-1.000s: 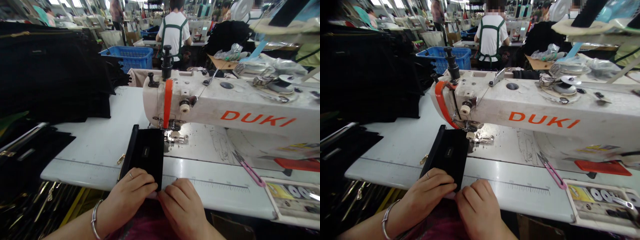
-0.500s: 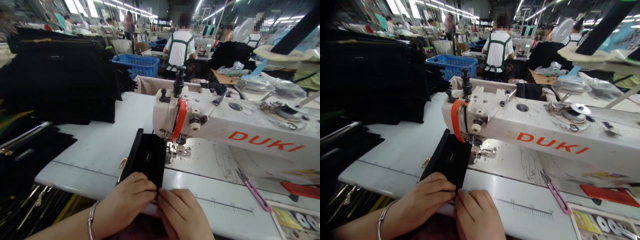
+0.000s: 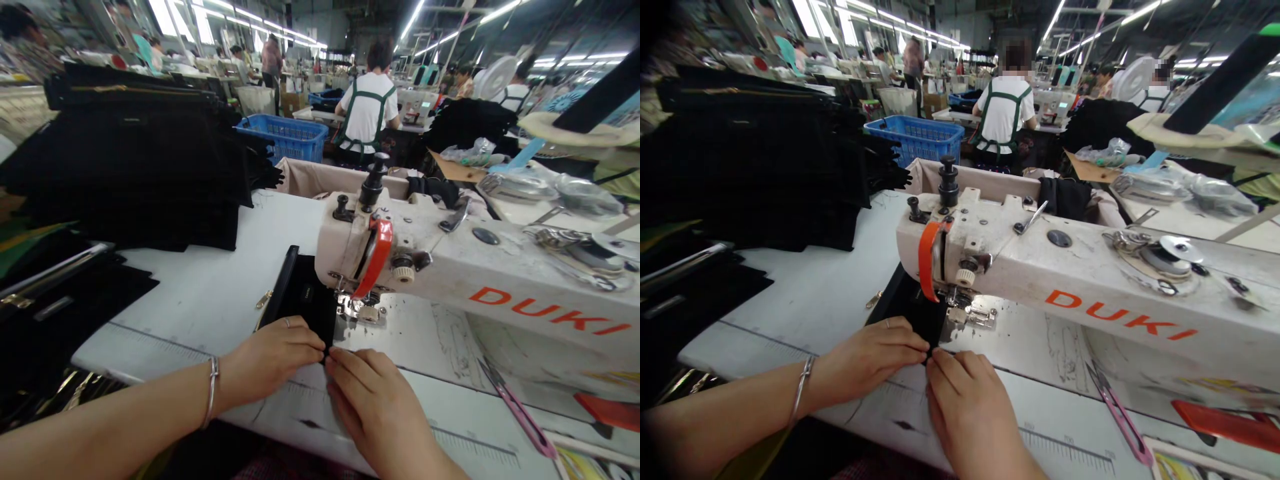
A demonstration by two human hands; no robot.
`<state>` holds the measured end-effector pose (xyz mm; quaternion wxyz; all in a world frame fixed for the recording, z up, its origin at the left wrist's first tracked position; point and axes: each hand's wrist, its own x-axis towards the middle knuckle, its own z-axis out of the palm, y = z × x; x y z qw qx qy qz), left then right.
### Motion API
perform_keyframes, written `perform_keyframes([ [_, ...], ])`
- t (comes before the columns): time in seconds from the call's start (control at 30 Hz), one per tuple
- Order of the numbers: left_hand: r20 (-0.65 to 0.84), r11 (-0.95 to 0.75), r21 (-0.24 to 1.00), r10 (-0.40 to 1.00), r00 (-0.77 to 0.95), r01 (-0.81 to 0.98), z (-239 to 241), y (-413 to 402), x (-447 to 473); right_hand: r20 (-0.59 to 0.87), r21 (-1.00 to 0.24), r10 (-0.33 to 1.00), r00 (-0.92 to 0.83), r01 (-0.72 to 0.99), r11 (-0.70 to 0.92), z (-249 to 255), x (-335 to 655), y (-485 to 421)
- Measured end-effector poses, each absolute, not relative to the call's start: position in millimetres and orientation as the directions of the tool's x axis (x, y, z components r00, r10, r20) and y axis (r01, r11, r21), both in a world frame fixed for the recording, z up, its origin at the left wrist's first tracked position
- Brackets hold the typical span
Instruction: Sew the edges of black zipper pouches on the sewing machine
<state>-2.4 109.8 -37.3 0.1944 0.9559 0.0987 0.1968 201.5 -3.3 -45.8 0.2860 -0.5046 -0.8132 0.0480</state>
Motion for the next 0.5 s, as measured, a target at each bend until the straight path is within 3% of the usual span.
perform_keyframes([
  [0.23,0.356,-0.903,0.422,0.25,0.901,0.084,-43,136,6,0.283,-0.33,0.878,-0.386,0.82,0.468,-32,214,21],
  [0.5,0.311,-0.905,0.4,0.28,0.908,0.142,-48,163,16,0.266,-0.325,0.912,-0.312,0.861,0.39,-49,223,43],
])
